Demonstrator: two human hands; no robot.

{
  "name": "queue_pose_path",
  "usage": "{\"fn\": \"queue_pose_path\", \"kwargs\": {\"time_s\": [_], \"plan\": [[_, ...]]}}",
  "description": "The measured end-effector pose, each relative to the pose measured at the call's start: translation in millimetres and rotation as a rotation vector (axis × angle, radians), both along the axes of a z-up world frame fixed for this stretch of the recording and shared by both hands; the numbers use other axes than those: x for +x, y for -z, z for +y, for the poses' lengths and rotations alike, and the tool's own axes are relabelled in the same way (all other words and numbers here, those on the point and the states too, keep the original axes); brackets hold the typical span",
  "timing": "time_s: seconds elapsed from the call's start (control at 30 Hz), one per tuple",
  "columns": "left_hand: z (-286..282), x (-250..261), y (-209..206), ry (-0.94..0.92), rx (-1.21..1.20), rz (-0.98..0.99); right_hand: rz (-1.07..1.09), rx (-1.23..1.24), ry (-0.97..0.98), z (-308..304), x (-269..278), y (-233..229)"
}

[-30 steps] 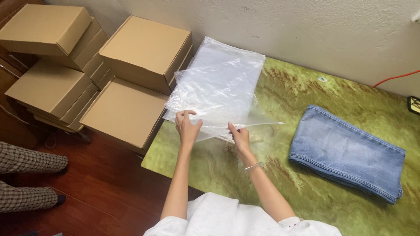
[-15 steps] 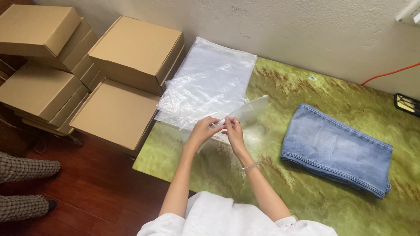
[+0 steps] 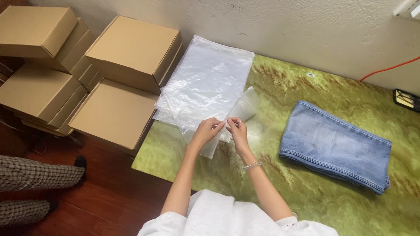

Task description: The person folds a pair of jeans on a table, places them into a clear plastic bag, and then puts the bagged jeans into a cardboard box. The person closes the box and moves it to a stack of other boxes.

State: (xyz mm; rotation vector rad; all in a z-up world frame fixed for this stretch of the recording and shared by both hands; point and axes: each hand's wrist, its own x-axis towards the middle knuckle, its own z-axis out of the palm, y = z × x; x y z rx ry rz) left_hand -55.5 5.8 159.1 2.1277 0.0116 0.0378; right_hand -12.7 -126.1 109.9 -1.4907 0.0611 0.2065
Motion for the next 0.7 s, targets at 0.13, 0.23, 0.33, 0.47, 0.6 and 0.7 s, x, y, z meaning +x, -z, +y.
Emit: {"fn": "queue_pose_path", "kwargs": {"time_s": [0.13,0.23,0.33,0.47,0.6,0.7], "plan": [[-2,-3,-4,0.0,-0.009,-0.015,0.014,0.034,-0.005,-1,3,2],[-3,-6,-10,-0.01,-0.031,-0.034,0.011,0.039,-0.011,-1,4,5],[-3,-7,-11,-0.017,-0.048,-0.034,0.007,0.054,-0.025,0,3,6],[-3,-7,-6,-0.023,-0.045,-0.045,0.005,0.061,-0.03,0,0,0],[-5,-12,-17,-0.034,-0.04,-0.075,0.003,0.052,-0.046,7,-12,-23],[-7,-12,-12,0.0,-0.04,-0.124,-0.045,0.008,-0.034,3,-3,1]]}}
